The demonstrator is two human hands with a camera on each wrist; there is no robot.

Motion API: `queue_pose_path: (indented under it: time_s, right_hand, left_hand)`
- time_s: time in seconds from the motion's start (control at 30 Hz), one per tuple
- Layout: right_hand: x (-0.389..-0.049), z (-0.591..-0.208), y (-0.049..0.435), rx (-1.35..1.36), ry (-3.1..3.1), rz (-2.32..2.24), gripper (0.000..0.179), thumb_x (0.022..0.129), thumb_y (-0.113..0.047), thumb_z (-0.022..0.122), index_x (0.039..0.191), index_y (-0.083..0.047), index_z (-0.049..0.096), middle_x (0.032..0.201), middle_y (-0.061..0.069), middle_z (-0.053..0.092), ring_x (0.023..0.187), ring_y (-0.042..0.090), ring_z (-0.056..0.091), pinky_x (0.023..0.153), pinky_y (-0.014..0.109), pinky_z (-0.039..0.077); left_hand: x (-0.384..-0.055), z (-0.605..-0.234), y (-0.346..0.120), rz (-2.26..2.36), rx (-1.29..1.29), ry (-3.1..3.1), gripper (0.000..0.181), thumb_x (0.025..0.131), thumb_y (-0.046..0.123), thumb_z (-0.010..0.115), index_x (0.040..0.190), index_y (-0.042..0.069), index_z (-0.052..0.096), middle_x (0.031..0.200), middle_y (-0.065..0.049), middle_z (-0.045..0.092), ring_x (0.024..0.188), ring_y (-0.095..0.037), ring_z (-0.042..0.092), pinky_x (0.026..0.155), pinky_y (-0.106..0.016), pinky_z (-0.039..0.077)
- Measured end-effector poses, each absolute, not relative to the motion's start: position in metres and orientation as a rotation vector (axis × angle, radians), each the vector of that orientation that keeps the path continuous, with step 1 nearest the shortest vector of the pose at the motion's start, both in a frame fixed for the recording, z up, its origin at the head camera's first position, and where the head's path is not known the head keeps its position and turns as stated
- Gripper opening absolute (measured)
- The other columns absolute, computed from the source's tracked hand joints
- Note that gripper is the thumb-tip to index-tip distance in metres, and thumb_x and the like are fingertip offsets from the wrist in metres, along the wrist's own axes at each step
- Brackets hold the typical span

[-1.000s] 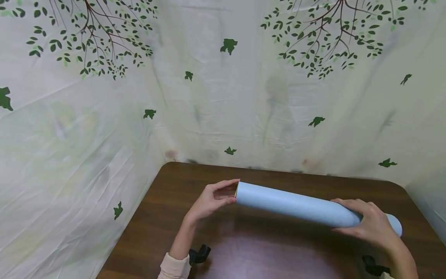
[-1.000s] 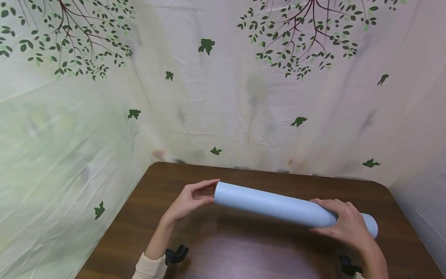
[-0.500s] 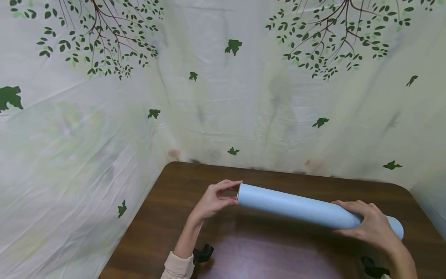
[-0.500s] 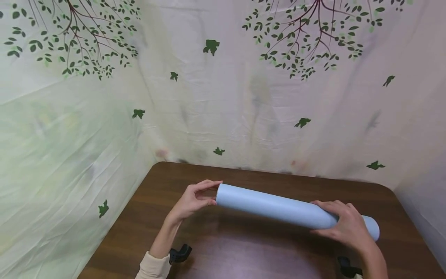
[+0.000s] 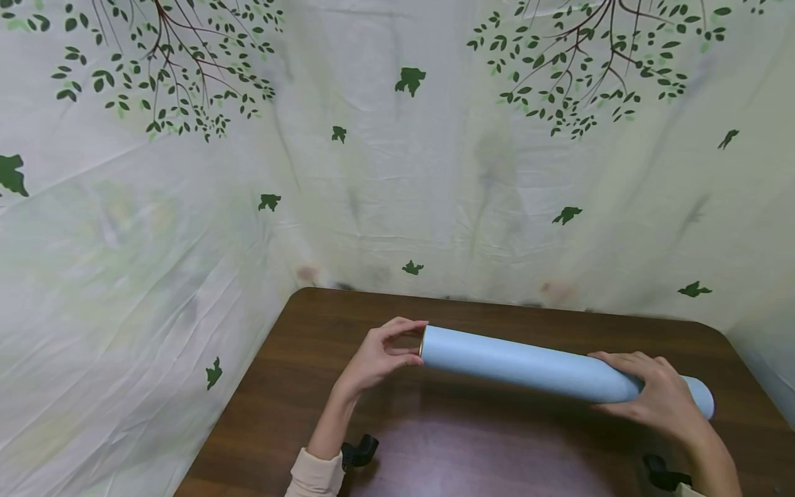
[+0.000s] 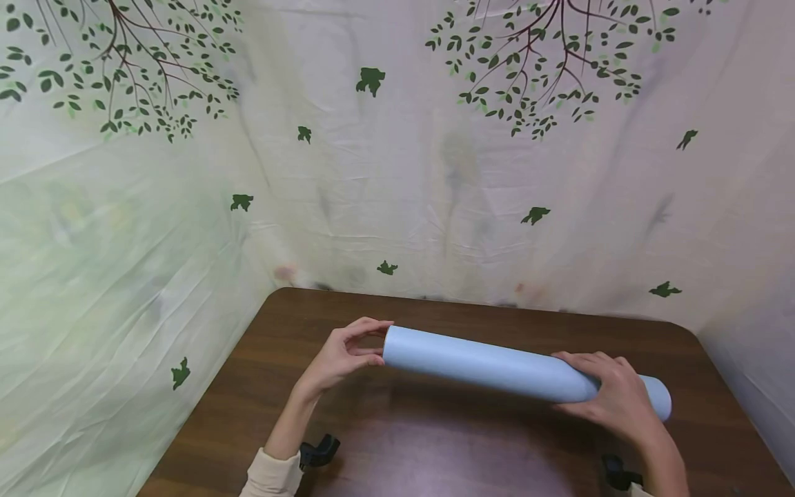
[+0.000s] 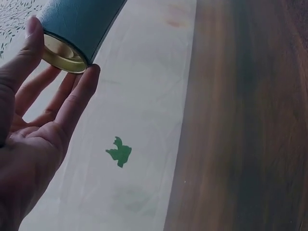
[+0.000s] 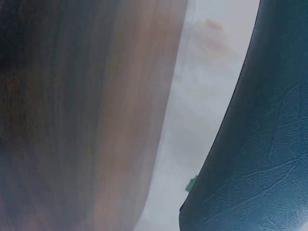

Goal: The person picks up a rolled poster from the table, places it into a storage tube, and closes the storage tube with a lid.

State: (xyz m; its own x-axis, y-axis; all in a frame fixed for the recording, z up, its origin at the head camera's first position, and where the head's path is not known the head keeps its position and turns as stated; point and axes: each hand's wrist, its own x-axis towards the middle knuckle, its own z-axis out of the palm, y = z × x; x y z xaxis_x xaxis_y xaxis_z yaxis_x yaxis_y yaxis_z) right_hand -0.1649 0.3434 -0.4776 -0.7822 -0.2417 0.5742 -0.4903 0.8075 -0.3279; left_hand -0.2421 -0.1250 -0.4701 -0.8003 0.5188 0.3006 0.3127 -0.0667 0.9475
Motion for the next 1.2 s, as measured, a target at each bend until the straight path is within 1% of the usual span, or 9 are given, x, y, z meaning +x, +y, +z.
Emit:
queue_pose_path:
  time_s: [0.17, 0.3, 0.37, 0.5, 0.7, 0.83, 1.0, 1.1, 1.2]
  right_hand:
    - [-0.163, -0.479, 0.345, 0.544, -2.506, 0.652, 0.089, 0.040, -0.036, 0.105, 0.124, -0.033, 0.075, 0.106, -0.020, 0.075, 0.095, -0.019, 0.050, 0.080, 0.012, 0.028]
    - [-0.160, -0.480, 0.346, 0.554, -2.567, 0.688, 0.087, 0.045, -0.038, 0.104, 0.126, -0.033, 0.074, 0.106, -0.024, 0.073, 0.092, -0.013, 0.053, 0.078, 0.016, 0.030]
    - [-0.158, -0.480, 0.346, 0.550, -2.599, 0.709, 0.085, 0.047, -0.041, 0.104, 0.127, -0.033, 0.074, 0.106, -0.026, 0.071, 0.090, -0.011, 0.053, 0.077, 0.018, 0.031]
    - [-0.157, -0.481, 0.345, 0.537, -2.612, 0.726, 0.084, 0.048, -0.042, 0.104, 0.126, -0.033, 0.074, 0.106, -0.028, 0.070, 0.090, -0.011, 0.053, 0.077, 0.019, 0.033]
    - [-0.161, -0.484, 0.346, 0.551, -2.572, 0.705, 0.087, 0.047, -0.039, 0.104, 0.127, -0.033, 0.073, 0.112, -0.030, 0.068, 0.095, -0.015, 0.051, 0.080, 0.019, 0.030]
    - [-0.162, -0.485, 0.346, 0.529, -2.583, 0.680, 0.087, 0.046, -0.038, 0.104, 0.127, -0.033, 0.073, 0.109, -0.023, 0.073, 0.092, -0.013, 0.053, 0.079, 0.020, 0.030]
    - [-0.165, -0.484, 0.340, 0.475, -2.622, 0.609, 0.086, 0.048, -0.045, 0.103, 0.127, -0.034, 0.073, 0.102, -0.007, 0.077, 0.086, -0.005, 0.056, 0.075, 0.023, 0.034]
    - [-0.168, -0.485, 0.336, 0.469, -2.634, 0.599, 0.085, 0.049, -0.048, 0.102, 0.127, -0.035, 0.073, 0.103, -0.005, 0.078, 0.086, -0.002, 0.057, 0.075, 0.024, 0.035]
    - [-0.170, -0.487, 0.332, 0.474, -2.637, 0.599, 0.085, 0.049, -0.048, 0.102, 0.127, -0.034, 0.073, 0.103, -0.005, 0.078, 0.087, -0.001, 0.058, 0.075, 0.025, 0.036]
  left_hand:
    - [-0.242, -0.471, -0.128, 1.841, 0.975, 2.157, 0.062, 0.086, 0.002, 0.080, 0.144, 0.000, 0.058, 0.133, -0.021, 0.058, 0.120, -0.022, 0.065, 0.089, -0.028, 0.060]
    - [-0.242, -0.471, -0.128, 1.703, 1.013, 2.269, 0.062, 0.087, 0.009, 0.081, 0.145, 0.009, 0.059, 0.134, -0.013, 0.061, 0.118, -0.021, 0.058, 0.080, -0.020, 0.053]
    - [-0.241, -0.470, -0.128, 1.686, 1.020, 2.266, 0.062, 0.087, 0.009, 0.081, 0.145, 0.009, 0.059, 0.134, -0.013, 0.060, 0.119, -0.020, 0.057, 0.078, -0.020, 0.052]
    - [-0.241, -0.470, -0.127, 1.724, 1.008, 2.222, 0.061, 0.088, 0.008, 0.081, 0.145, 0.007, 0.060, 0.133, -0.014, 0.060, 0.122, -0.018, 0.059, 0.087, -0.023, 0.057]
    - [-0.241, -0.469, -0.125, 1.810, 0.981, 2.132, 0.060, 0.086, 0.001, 0.081, 0.143, 0.000, 0.059, 0.134, -0.019, 0.057, 0.124, -0.029, 0.064, 0.093, -0.032, 0.060]
    - [-0.241, -0.471, -0.121, 1.817, 0.948, 2.181, 0.055, 0.086, -0.001, 0.080, 0.138, -0.002, 0.062, 0.128, -0.022, 0.059, 0.120, -0.036, 0.066, 0.092, -0.033, 0.061]
    - [-0.242, -0.475, -0.117, 1.788, 0.807, 2.324, 0.045, 0.087, 0.003, 0.081, 0.129, -0.002, 0.066, 0.125, -0.019, 0.060, 0.116, -0.033, 0.065, 0.089, -0.030, 0.061]
    - [-0.245, -0.476, -0.118, 1.773, 0.732, 2.372, 0.043, 0.088, 0.005, 0.081, 0.128, -0.001, 0.066, 0.128, -0.018, 0.061, 0.117, -0.034, 0.066, 0.088, -0.028, 0.061]
    - [-0.248, -0.478, -0.122, 1.769, 0.700, 2.331, 0.050, 0.088, 0.003, 0.080, 0.134, 0.000, 0.060, 0.131, -0.019, 0.062, 0.120, -0.037, 0.065, 0.089, -0.029, 0.060]
